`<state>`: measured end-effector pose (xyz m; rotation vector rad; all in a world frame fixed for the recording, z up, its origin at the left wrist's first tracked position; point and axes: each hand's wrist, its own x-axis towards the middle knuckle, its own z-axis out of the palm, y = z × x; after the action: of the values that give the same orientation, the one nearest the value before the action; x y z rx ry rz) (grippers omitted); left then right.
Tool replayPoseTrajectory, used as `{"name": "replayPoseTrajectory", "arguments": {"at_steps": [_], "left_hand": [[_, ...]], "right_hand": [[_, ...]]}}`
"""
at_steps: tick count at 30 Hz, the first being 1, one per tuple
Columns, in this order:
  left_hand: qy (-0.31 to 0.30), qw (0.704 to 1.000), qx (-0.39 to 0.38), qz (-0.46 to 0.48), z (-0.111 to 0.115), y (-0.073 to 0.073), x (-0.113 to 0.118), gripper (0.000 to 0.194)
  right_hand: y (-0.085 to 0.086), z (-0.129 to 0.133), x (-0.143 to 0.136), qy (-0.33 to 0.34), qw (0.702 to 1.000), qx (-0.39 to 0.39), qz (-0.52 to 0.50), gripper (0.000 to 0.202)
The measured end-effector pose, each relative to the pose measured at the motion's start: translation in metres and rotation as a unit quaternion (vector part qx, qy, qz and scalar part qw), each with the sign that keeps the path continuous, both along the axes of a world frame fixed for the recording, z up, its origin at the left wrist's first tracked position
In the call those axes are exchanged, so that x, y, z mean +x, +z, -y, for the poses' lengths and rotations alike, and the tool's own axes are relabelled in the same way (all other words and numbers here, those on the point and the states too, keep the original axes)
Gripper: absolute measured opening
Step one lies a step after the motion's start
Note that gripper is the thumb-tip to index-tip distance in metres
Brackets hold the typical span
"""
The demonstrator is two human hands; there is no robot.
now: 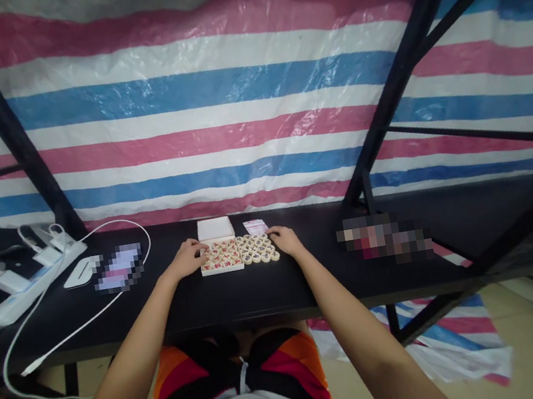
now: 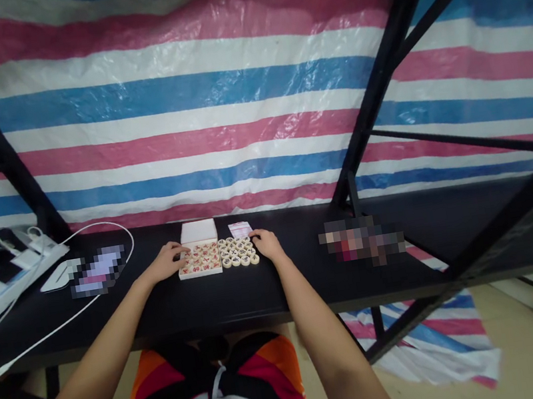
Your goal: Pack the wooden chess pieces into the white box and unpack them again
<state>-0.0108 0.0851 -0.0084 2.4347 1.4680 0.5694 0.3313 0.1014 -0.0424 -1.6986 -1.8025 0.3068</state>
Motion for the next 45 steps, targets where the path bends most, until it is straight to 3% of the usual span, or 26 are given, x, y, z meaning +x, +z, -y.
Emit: {"name": "replayPoseTrajectory", "arguments": {"at_steps": [11, 22, 28, 33, 37, 41, 45], "left_hand": [[0.041, 0.996, 0.064, -0.04, 0.006, 0.004, 0.003, 0.042], [0.067, 0.995, 0.058, -0.036, 0.003, 0.0, 0.014, 0.041], [0.064, 0.996, 0.069, 0.007, -0.001, -0.003, 0.012, 0.034], [0.032, 0.994, 0.102, 0.009, 0.005, 0.006, 0.013, 0.03], [0.057, 0.994, 0.082, 0.048, 0.008, 0.017, 0.005, 0.03], [0.114, 0.992, 0.041, 0.042, 0.004, 0.021, -0.019, 0.029], [0.09, 0.994, -0.047, 0.032, 0.001, 0.02, -0.034, 0.032]], "right_hand": [[0.001, 0.0, 0.0, 0.001, 1.0, -0.002, -0.005, 0.032], [0.002, 0.002, -0.001, 0.003, 1.0, 0.001, -0.01, 0.033], [0.001, 0.001, -0.001, 0.001, 1.0, 0.004, -0.006, 0.032], [-0.001, 0.0, 0.0, 0.004, 1.0, 0.005, -0.003, 0.032], [0.0, 0.0, 0.0, -0.001, 1.0, 0.001, -0.005, 0.031], [0.001, 0.001, -0.001, -0.001, 1.0, -0.001, -0.005, 0.032], [0.004, 0.003, -0.001, 0.001, 1.0, 0.0, -0.007, 0.032]]}}
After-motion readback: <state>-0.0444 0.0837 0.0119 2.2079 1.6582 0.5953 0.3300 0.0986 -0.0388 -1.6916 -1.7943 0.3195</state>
